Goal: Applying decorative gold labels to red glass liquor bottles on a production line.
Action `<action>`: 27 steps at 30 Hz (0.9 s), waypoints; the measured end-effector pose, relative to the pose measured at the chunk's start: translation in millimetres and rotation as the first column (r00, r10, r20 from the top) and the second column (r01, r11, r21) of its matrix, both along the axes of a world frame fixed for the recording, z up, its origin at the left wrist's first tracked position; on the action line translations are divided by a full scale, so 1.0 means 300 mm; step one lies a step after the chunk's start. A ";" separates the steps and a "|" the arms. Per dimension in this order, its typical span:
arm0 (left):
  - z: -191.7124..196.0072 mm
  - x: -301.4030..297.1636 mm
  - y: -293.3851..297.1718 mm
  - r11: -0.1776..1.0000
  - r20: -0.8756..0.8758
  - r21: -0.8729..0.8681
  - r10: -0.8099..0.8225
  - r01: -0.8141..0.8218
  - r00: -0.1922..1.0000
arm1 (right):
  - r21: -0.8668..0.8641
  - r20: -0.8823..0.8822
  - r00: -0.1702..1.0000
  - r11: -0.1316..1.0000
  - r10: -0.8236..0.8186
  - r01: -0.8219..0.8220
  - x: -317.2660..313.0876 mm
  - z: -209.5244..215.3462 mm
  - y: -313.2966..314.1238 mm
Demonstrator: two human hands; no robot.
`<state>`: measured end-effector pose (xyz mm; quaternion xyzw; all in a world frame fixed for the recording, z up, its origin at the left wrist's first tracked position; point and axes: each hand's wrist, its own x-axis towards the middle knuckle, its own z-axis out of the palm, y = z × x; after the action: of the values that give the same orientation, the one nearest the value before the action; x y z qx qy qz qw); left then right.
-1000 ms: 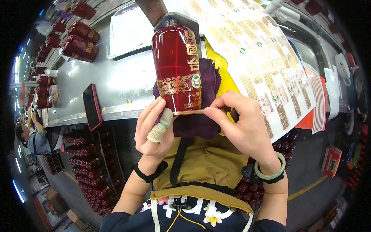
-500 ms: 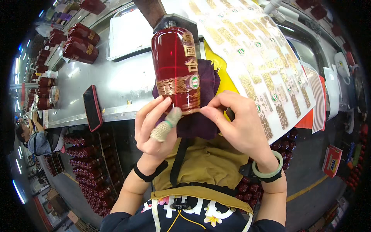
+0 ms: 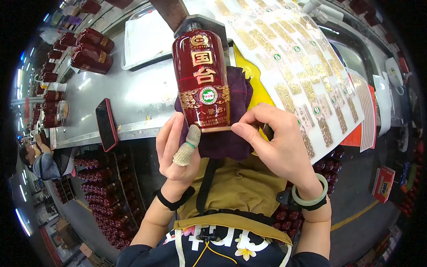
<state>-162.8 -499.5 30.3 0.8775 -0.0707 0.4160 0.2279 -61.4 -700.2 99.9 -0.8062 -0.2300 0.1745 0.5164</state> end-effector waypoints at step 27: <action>-0.011 0.023 0.008 0.998 0.075 0.003 -0.061 0.061 0.995 | -0.020 0.032 0.999 1.000 -0.009 0.010 -0.005 -0.015 0.023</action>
<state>-155.7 -497.1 26.9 0.8589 -0.1060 0.4413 0.2372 -62.8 -693.3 95.5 -0.8151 -0.2325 0.1616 0.5054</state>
